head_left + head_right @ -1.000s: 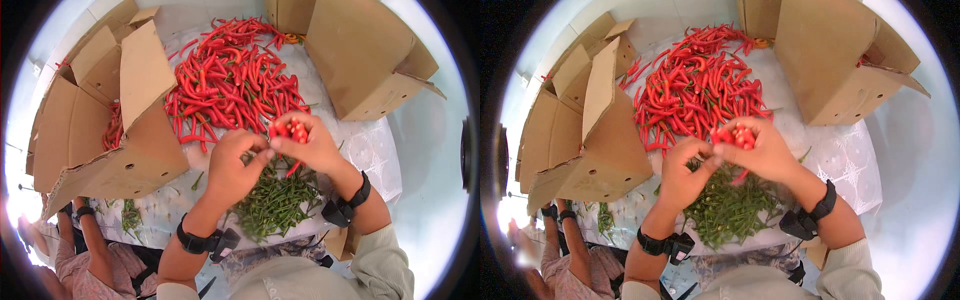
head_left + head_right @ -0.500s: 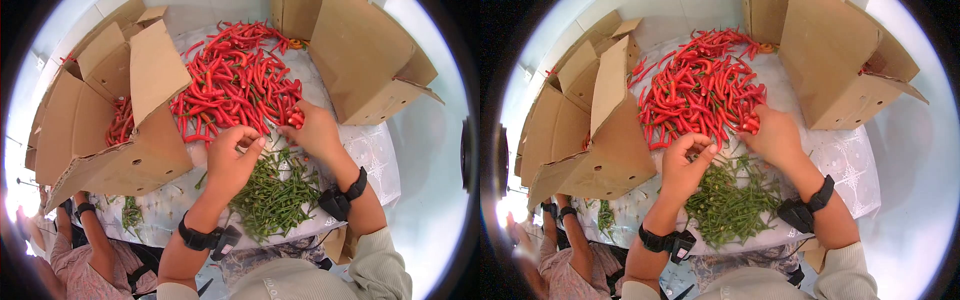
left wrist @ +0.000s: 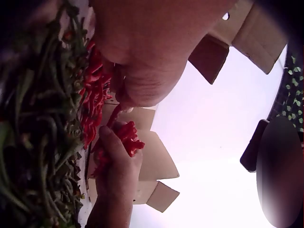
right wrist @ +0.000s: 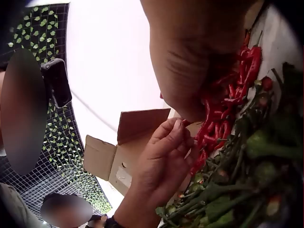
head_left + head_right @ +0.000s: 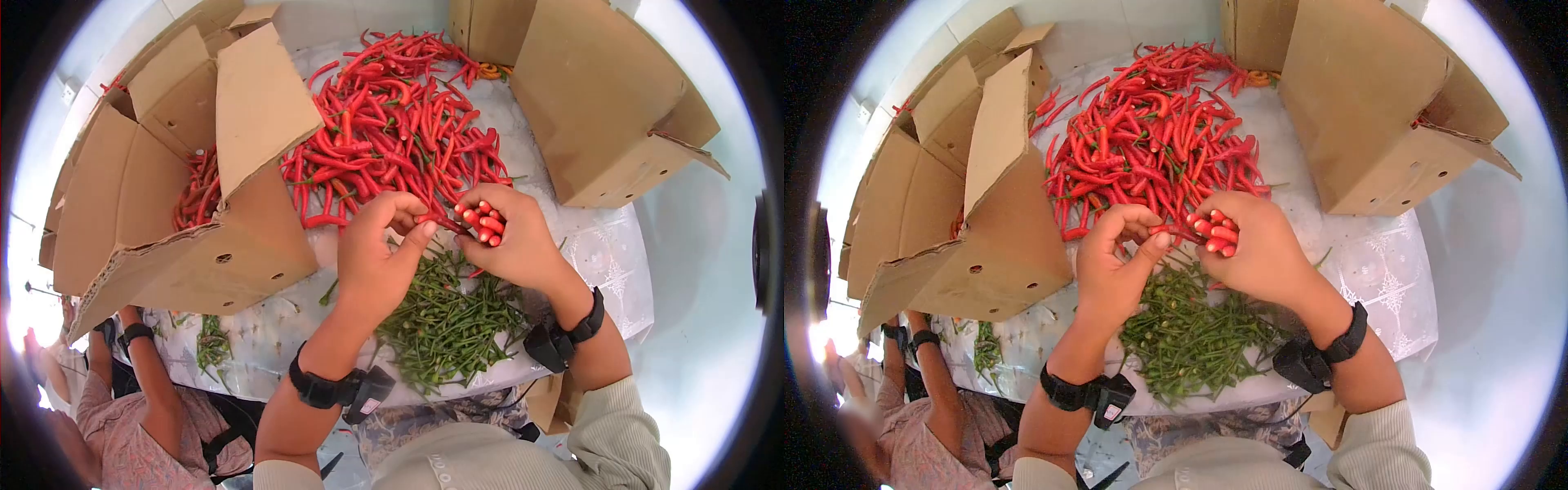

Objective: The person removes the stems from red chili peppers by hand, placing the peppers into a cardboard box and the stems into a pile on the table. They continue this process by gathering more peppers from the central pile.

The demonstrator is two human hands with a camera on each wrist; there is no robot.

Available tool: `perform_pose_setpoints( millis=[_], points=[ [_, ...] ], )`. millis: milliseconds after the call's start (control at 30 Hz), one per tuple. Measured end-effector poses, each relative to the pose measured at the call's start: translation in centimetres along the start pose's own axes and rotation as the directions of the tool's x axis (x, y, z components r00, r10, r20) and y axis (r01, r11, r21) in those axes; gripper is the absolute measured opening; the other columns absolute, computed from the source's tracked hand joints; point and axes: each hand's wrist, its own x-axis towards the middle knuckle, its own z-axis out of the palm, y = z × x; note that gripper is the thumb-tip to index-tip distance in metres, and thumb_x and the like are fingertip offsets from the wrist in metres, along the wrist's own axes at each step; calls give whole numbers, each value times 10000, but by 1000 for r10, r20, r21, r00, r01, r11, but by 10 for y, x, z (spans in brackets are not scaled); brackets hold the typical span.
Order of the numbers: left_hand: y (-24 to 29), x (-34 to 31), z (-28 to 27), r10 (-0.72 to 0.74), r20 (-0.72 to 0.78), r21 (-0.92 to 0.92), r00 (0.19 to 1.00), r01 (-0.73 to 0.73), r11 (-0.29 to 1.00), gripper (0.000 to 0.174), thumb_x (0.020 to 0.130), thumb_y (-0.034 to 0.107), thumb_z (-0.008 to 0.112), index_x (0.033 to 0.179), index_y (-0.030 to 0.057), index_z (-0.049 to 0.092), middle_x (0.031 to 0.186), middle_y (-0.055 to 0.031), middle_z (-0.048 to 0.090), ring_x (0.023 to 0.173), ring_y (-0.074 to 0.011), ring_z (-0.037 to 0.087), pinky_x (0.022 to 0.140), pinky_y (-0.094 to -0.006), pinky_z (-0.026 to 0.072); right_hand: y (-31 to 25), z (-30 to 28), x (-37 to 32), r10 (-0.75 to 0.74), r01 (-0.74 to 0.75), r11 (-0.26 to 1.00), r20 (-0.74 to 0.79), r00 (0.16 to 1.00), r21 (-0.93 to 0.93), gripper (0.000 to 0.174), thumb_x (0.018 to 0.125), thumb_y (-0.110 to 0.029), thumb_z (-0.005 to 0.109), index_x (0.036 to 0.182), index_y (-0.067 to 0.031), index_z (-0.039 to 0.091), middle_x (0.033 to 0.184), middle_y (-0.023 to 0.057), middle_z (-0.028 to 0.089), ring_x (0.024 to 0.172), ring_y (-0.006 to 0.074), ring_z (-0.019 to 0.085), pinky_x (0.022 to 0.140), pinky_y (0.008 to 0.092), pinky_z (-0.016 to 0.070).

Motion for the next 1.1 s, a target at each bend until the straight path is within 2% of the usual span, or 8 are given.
perform_pose_setpoints(
  millis=[133, 233, 433, 633, 833, 933, 1000, 1100],
  points=[
    [-1, -2, 5, 93, 136, 35, 986, -99, 994, 247, 849, 113, 716, 1050, 37, 596, 854, -17, 633, 782, -88, 585, 706, -250, 473, 1, 0, 0, -9, 8, 1000, 18, 1000, 19, 285, 668, -58, 742, 925, -31, 622, 782, 87, 625, 680, 185, 625, 639, 291, 508],
    [4, -3, 8, 105, 71, 46, 992, -108, 993, 232, 871, 112, 693, 1061, 35, 584, 868, -28, 641, 784, -87, 593, 704, -248, 469, 3, -6, 3, 14, -16, 997, -31, 999, -69, 275, 684, -64, 726, 934, -34, 616, 782, 91, 639, 689, 195, 645, 640, 302, 518],
    [-4, 0, 0, -107, -69, -32, 992, 105, 994, 222, 901, 147, 656, 1062, 19, 573, 794, -55, 640, 731, -116, 607, 682, -272, 476, 20, -8, 18, 80, -97, 993, -214, 973, -70, 216, 729, -119, 712, 897, -45, 598, 804, 114, 660, 749, 282, 666, 663, 365, 525],
    [-7, -1, 3, -120, -3, -54, 993, 120, 991, 136, 902, 126, 662, 979, 28, 608, 823, 7, 619, 748, -58, 550, 681, -217, 435, 16, 2, 25, 58, -60, 848, -19, 998, -526, 258, 702, -207, 747, 859, -47, 620, 843, 150, 644, 817, 365, 625, 692, 460, 498],
    [-5, 0, 2, -133, -4, -12, 991, 133, 991, 117, 897, 126, 666, 936, 24, 622, 819, 12, 618, 736, -47, 536, 661, -217, 437, 12, -2, 19, 80, -86, 848, -34, 996, -522, 202, 684, -163, 729, 795, -39, 614, 833, 164, 635, 797, 340, 631, 687, 422, 506],
    [-5, 0, 1, -111, -20, -19, 994, 110, 994, 126, 891, 130, 675, 941, 27, 624, 814, 13, 616, 736, -45, 537, 664, -217, 442, 6, -7, 15, 264, -254, 931, 2, 965, -263, 203, 714, -126, 738, 843, -23, 621, 801, 110, 656, 694, 234, 646, 636, 339, 510],
    [-6, 1, 2, -93, -15, -39, 996, 92, 995, 137, 887, 137, 684, 944, 28, 624, 816, 13, 616, 739, -47, 541, 668, -218, 447, 12, -4, 11, 218, -213, 972, -41, 975, 95, 228, 733, -116, 754, 892, -14, 626, 790, 55, 654, 654, 154, 622, 605, 286, 496],
    [-8, 1, 3, -83, 18, -88, 996, 84, 993, 158, 881, 149, 697, 951, 30, 621, 831, 11, 616, 746, -55, 550, 672, -218, 456, 2, -12, 10, 349, -344, 795, 87, 933, 500, 281, 744, -109, 775, 959, -6, 627, 786, -9, 632, 649, 75, 578, 589, 234, 477]
  ],
)
